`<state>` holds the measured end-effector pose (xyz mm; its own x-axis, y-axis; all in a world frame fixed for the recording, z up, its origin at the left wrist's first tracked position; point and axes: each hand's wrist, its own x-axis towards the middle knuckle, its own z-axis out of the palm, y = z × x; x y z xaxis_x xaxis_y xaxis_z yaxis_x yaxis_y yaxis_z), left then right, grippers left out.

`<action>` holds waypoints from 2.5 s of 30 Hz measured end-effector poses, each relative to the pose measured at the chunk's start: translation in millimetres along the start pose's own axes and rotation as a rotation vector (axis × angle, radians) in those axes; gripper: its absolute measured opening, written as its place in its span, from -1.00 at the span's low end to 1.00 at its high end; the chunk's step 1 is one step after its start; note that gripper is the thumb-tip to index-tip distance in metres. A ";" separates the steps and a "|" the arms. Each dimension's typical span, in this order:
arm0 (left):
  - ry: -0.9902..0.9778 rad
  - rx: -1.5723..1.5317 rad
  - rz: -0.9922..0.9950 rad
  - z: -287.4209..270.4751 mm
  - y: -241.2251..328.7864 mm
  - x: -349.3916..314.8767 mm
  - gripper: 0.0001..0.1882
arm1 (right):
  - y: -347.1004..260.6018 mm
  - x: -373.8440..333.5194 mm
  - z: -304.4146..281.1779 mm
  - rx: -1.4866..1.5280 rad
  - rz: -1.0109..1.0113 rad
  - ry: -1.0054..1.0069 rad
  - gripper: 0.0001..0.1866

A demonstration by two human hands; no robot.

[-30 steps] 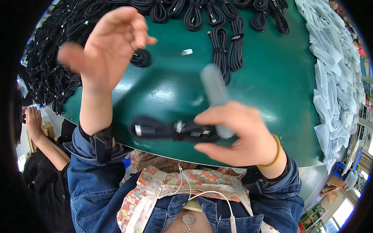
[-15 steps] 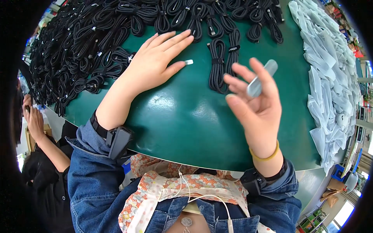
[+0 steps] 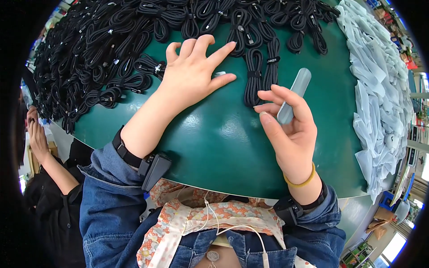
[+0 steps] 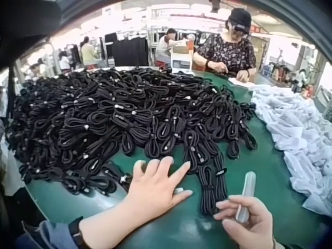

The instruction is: The person picks up a cable from the table by hand, turns it over, and wipes the connector with a small tool. The person then places the cable back onto the table and repeats these actions with several other cables.

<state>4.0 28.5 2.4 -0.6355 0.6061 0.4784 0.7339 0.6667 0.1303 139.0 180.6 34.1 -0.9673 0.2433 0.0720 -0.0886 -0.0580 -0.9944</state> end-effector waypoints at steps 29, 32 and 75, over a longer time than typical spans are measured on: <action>-0.388 -1.946 -0.318 -42.4 13.7 -15.4 -0.53 | -11.0 -4.2 -9.2 0.230 -0.011 0.061 -0.73; -0.460 -1.954 -0.298 -45.1 9.5 -14.4 -0.51 | -10.8 -2.8 -7.4 0.299 0.050 0.100 -0.75; -0.092 -1.028 -0.365 -67.4 -100.8 2.3 -0.70 | -15.3 -1.8 -13.6 -0.146 0.513 -0.541 -0.74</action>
<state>-55.3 -66.5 48.9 -0.8397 0.5039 0.2025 0.3201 0.1581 0.9341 145.3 194.3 48.1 -0.8636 -0.2908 -0.4119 0.3998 0.1026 -0.9108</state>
